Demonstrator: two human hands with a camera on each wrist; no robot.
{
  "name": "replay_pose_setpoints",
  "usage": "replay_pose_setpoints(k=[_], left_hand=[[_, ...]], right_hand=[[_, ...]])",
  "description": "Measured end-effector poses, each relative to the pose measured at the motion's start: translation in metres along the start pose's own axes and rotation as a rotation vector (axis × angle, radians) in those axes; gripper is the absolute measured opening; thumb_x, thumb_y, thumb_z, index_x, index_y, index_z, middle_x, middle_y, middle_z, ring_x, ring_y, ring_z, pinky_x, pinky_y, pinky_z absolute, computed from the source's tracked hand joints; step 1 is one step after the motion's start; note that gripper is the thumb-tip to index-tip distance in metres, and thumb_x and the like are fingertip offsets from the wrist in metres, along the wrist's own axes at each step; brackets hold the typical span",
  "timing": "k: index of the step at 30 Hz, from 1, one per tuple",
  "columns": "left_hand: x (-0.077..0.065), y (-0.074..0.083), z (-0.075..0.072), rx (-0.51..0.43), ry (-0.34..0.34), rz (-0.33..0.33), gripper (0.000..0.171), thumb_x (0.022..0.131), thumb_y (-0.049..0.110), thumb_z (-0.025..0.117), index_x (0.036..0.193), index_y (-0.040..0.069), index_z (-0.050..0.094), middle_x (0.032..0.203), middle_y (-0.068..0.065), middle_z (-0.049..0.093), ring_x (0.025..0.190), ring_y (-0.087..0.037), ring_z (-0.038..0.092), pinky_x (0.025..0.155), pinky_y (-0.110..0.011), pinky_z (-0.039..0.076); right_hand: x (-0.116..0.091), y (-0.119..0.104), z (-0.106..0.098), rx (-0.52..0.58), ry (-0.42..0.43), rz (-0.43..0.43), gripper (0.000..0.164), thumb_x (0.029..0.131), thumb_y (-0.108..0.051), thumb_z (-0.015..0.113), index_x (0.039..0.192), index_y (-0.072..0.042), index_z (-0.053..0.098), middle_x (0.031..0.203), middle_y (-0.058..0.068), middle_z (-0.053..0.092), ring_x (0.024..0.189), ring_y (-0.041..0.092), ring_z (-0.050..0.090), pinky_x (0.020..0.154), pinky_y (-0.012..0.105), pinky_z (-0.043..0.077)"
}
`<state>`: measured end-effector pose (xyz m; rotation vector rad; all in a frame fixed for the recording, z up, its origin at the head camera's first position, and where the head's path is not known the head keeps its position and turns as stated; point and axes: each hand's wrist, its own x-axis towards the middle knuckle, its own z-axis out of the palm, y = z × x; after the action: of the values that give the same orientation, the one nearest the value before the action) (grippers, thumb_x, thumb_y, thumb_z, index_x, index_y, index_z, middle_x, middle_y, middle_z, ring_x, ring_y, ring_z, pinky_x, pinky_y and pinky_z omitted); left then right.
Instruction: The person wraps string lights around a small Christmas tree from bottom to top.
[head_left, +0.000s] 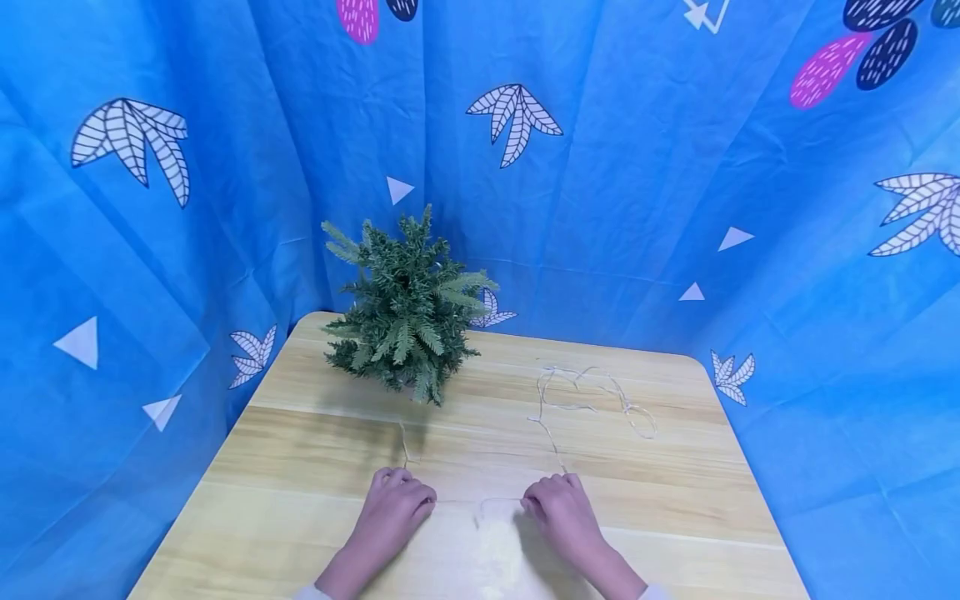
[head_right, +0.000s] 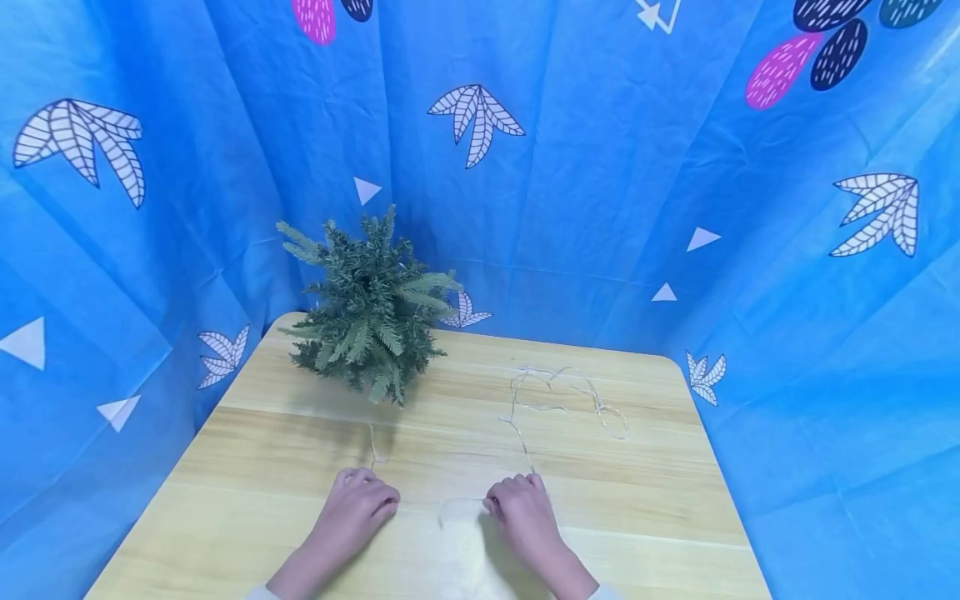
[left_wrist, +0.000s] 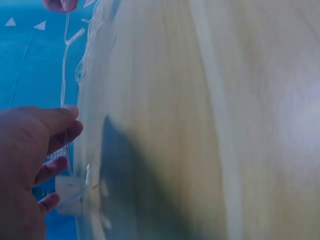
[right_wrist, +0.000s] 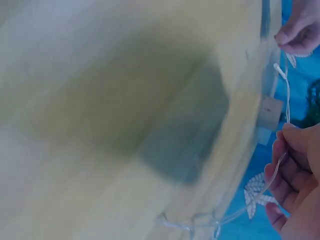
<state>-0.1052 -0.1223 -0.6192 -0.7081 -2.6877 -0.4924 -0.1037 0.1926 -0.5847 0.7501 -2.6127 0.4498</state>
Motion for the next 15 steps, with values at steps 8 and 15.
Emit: replay_pose_setpoints(k=[8, 15], left_hand=[[0.0, -0.014, -0.021, -0.018, 0.103, -0.053, 0.007, 0.087, 0.024, 0.079, 0.092, 0.027, 0.075, 0.094, 0.013, 0.075, 0.104, -0.02, 0.06, 0.101, -0.053, 0.035], [0.003, -0.028, -0.041, -0.022, 0.204, -0.079, 0.01, 0.085, 0.02, 0.079, 0.095, 0.021, 0.077, 0.097, 0.008, 0.076, 0.106, -0.025, 0.058, 0.099, -0.05, 0.035]], right_hand=[[0.013, 0.006, -0.016, -0.01, 0.054, -0.01, 0.014, 0.076, -0.015, 0.086, 0.082, -0.019, 0.074, 0.074, -0.011, 0.069, 0.068, 0.003, 0.054, 0.078, 0.032, 0.043], [0.024, 0.007, -0.027, -0.021, 0.1, -0.055, 0.017, 0.073, -0.014, 0.089, 0.08, -0.018, 0.075, 0.073, -0.009, 0.07, 0.068, 0.006, 0.057, 0.081, 0.036, 0.044]])
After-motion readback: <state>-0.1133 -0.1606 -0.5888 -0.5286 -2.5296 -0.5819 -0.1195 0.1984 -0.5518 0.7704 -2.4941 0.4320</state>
